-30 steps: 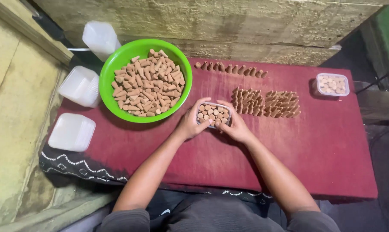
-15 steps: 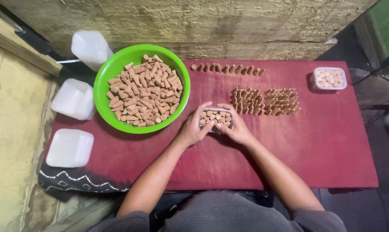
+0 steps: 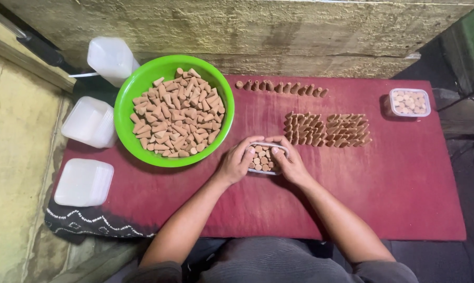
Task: Packaging incense cones into small plastic containers and closing the lids
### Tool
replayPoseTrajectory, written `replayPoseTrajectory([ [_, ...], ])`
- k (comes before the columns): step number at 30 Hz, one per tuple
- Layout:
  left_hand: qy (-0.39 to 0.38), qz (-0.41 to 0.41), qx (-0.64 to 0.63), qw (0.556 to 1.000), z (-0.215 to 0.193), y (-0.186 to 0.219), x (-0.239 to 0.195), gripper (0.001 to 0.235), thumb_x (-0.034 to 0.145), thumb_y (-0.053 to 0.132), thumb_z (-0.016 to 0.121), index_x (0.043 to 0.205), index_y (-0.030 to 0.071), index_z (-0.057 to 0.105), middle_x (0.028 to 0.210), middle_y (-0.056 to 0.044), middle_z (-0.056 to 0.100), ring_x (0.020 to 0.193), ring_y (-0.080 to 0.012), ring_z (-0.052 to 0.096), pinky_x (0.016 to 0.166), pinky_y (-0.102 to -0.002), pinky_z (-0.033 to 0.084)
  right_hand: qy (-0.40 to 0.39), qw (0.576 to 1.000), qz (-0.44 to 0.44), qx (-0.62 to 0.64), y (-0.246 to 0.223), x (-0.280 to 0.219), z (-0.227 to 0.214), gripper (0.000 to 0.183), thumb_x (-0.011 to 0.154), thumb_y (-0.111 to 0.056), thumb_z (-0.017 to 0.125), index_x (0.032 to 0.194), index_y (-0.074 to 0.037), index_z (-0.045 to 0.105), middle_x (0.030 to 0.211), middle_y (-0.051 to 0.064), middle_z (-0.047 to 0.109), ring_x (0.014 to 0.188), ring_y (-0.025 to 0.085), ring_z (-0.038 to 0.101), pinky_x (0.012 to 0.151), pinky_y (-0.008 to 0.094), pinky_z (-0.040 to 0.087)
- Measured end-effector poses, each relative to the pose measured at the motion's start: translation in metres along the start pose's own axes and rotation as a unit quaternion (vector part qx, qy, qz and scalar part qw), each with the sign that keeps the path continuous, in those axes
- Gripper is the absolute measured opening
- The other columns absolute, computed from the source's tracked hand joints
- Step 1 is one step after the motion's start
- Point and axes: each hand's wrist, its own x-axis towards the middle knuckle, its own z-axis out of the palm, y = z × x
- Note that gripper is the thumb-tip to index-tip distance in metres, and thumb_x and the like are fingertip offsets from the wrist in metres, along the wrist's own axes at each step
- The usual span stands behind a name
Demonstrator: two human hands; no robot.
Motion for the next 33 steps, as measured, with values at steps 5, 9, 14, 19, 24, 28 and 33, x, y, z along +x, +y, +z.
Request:
replayPoseTrajectory([
  [5, 0.036, 0.002, 0.002, 0.999, 0.005, 0.003, 0.005, 0.032, 0.1, 0.026, 0.057, 0.129, 0.017, 0.067, 0.115, -0.01, 0.075, 0.109, -0.0322, 0.071, 0.096, -0.045, 0.055, -0.013, 1.0, -0.005, -0.022, 0.0, 0.002, 0.001, 0.036, 0.105, -0.028, 0.052, 0.133, -0.011, 0.065, 0.06, 0.001, 0.047, 0.058, 0.012, 0.046, 0.055, 0.026, 0.043],
  [9, 0.076, 0.016, -0.005, 0.997, 0.01, 0.0, 0.003, 0.027, 0.1, 0.024, 0.057, 0.122, 0.014, 0.07, 0.11, -0.011, 0.076, 0.105, -0.0331, 0.072, 0.093, -0.044, 0.056, -0.023, 0.999, -0.02, -0.028, -0.02, 0.003, 0.005, 0.045, 0.1, -0.034, 0.057, 0.139, -0.011, 0.059, 0.071, 0.009, 0.056, 0.065, 0.016, 0.045, 0.06, 0.034, 0.045],
  [14, 0.094, 0.014, -0.001, 0.995, 0.015, -0.003, 0.001, 0.026, 0.1, 0.025, 0.059, 0.12, 0.015, 0.072, 0.108, -0.009, 0.077, 0.104, -0.031, 0.073, 0.092, -0.043, 0.057, -0.003, 0.999, -0.019, -0.036, 0.017, 0.001, -0.002, 0.034, 0.103, -0.028, 0.054, 0.127, -0.009, 0.068, 0.061, 0.004, 0.054, 0.06, 0.012, 0.047, 0.057, 0.027, 0.04],
  [19, 0.103, -0.003, -0.001, 0.995, 0.008, 0.0, 0.0, 0.029, 0.101, 0.027, 0.059, 0.124, 0.013, 0.069, 0.108, -0.012, 0.076, 0.104, -0.0341, 0.072, 0.093, -0.047, 0.056, -0.017, 0.998, -0.029, -0.043, 0.01, 0.002, -0.003, 0.041, 0.101, -0.032, 0.055, 0.135, -0.01, 0.062, 0.075, 0.006, 0.055, 0.073, 0.016, 0.048, 0.067, 0.032, 0.044],
  [24, 0.063, -0.038, -0.003, 0.997, 0.001, 0.009, 0.001, 0.047, 0.095, 0.034, 0.068, 0.136, 0.013, 0.059, 0.117, -0.02, 0.072, 0.112, -0.0426, 0.067, 0.098, -0.053, 0.052, -0.031, 0.998, -0.023, -0.046, 0.028, -0.001, -0.012, 0.051, 0.101, -0.025, 0.049, 0.15, -0.011, 0.057, 0.123, 0.019, 0.068, 0.109, 0.026, 0.058, 0.098, 0.047, 0.049],
  [28, 0.019, -0.055, 0.0, 0.998, -0.001, 0.017, 0.004, 0.052, 0.091, 0.029, 0.07, 0.139, 0.013, 0.057, 0.118, -0.023, 0.071, 0.113, -0.0452, 0.066, 0.099, -0.057, 0.052, -0.027, 0.998, -0.026, -0.042, 0.019, -0.001, -0.01, 0.048, 0.103, -0.023, 0.048, 0.149, -0.011, 0.057, 0.122, 0.018, 0.069, 0.109, 0.025, 0.058, 0.099, 0.047, 0.049],
  [33, 0.034, -0.069, 0.008, 0.997, 0.007, 0.011, 0.001, 0.048, 0.091, 0.031, 0.071, 0.136, 0.018, 0.059, 0.117, -0.016, 0.073, 0.111, -0.0399, 0.069, 0.097, -0.052, 0.054, -0.014, 0.999, -0.038, -0.033, 0.014, 0.003, -0.004, 0.045, 0.105, -0.025, 0.041, 0.142, -0.011, 0.064, 0.102, 0.014, 0.068, 0.095, 0.022, 0.058, 0.086, 0.041, 0.051],
])
